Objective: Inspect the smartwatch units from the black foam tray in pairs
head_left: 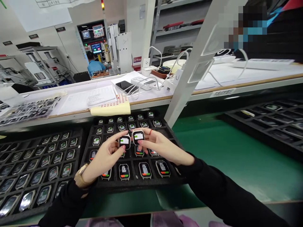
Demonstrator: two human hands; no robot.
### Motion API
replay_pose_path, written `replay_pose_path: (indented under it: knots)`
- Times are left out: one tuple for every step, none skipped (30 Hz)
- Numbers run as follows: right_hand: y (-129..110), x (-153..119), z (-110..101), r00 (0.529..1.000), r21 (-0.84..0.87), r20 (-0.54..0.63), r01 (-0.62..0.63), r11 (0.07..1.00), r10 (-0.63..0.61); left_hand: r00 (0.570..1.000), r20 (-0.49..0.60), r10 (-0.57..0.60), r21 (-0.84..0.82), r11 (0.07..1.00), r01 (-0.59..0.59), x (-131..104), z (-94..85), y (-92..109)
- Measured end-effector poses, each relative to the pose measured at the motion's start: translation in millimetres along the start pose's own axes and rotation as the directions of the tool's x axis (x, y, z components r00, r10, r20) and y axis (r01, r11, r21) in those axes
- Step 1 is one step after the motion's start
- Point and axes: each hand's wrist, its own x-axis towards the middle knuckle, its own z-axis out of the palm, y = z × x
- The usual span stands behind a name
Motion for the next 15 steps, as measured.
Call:
replay_pose_path:
  knots:
    - [0.3,0.6,0.5,1.0,-0.01,-0.013,-0.007,1.0,0.007,1.0,0.006,-0.001,-0.009,1.0,0.001,0.2,1.0,0.8]
    - [0.3,1.2,1.0,1.0,-0.019,-0.027,-0.017,1.0,0.016,1.0,0.009,-0.004,-0.015,1.0,0.004,0.5,1.5,1.8]
    - [0.3,1.7,1.3,0.999,-0.025,-0.041,-0.026,0.999,0.024,1.0,0.01,-0.007,-0.018,1.0,0.007,0.7,1.7,2.8]
    - [0.1,2.1,1.5,0.998,-0.027,-0.053,-0.033,0.999,0.031,1.0,0.005,-0.009,-0.019,1.0,0.009,0.8,1.7,3.6]
    - [-0.1,2.3,1.6,0.997,-0.028,-0.064,-0.038,0.999,0.036,1.0,-0.004,-0.011,-0.021,1.0,0.011,0.9,1.5,4.2]
    - [-0.5,2.4,1.7,0.997,-0.028,-0.072,-0.044,0.999,0.042,1.0,-0.014,-0.012,-0.022,1.0,0.012,0.9,1.2,4.4]
    - [-0.9,2.2,1.6,0.996,-0.025,-0.076,-0.049,0.998,0.047,1.0,-0.024,-0.014,-0.024,1.0,0.013,0.7,0.9,4.4]
    - [-1.3,1.9,1.4,0.996,-0.022,-0.075,-0.054,0.998,0.053,0.999,-0.03,-0.016,-0.023,1.0,0.015,0.5,0.6,4.2]
    - [-1.7,1.5,1.1,0.996,-0.017,-0.072,-0.057,0.998,0.055,0.999,-0.034,-0.016,-0.02,1.0,0.016,0.3,0.4,3.8]
    - [-2.1,1.0,0.7,0.996,-0.011,-0.066,-0.057,0.998,0.056,0.999,-0.034,-0.015,-0.016,1.0,0.014,0.0,0.3,3.4]
    - [-2.3,0.5,0.2,0.997,-0.005,-0.057,-0.055,0.998,0.055,1.0,-0.029,-0.012,-0.012,1.0,0.012,-0.2,0.2,2.9]
    - [-2.4,-0.1,-0.4,0.998,0.002,-0.047,-0.053,0.999,0.053,1.0,-0.021,-0.011,-0.011,1.0,0.011,-0.2,0.1,2.3]
    - [-2.4,-0.7,-1.0,0.998,0.005,-0.039,-0.049,0.999,0.049,1.0,-0.013,-0.012,-0.013,1.0,0.012,-0.3,0.0,1.5]
    - [-2.2,-1.2,-1.6,0.998,0.002,-0.033,-0.048,0.999,0.049,1.0,-0.004,-0.016,-0.017,1.0,0.016,-0.3,-0.3,0.6]
    - [-2.0,-1.8,-2.3,0.998,-0.008,-0.027,-0.053,0.999,0.052,1.0,0.001,-0.023,-0.026,0.999,0.023,-0.4,-0.6,-0.6]
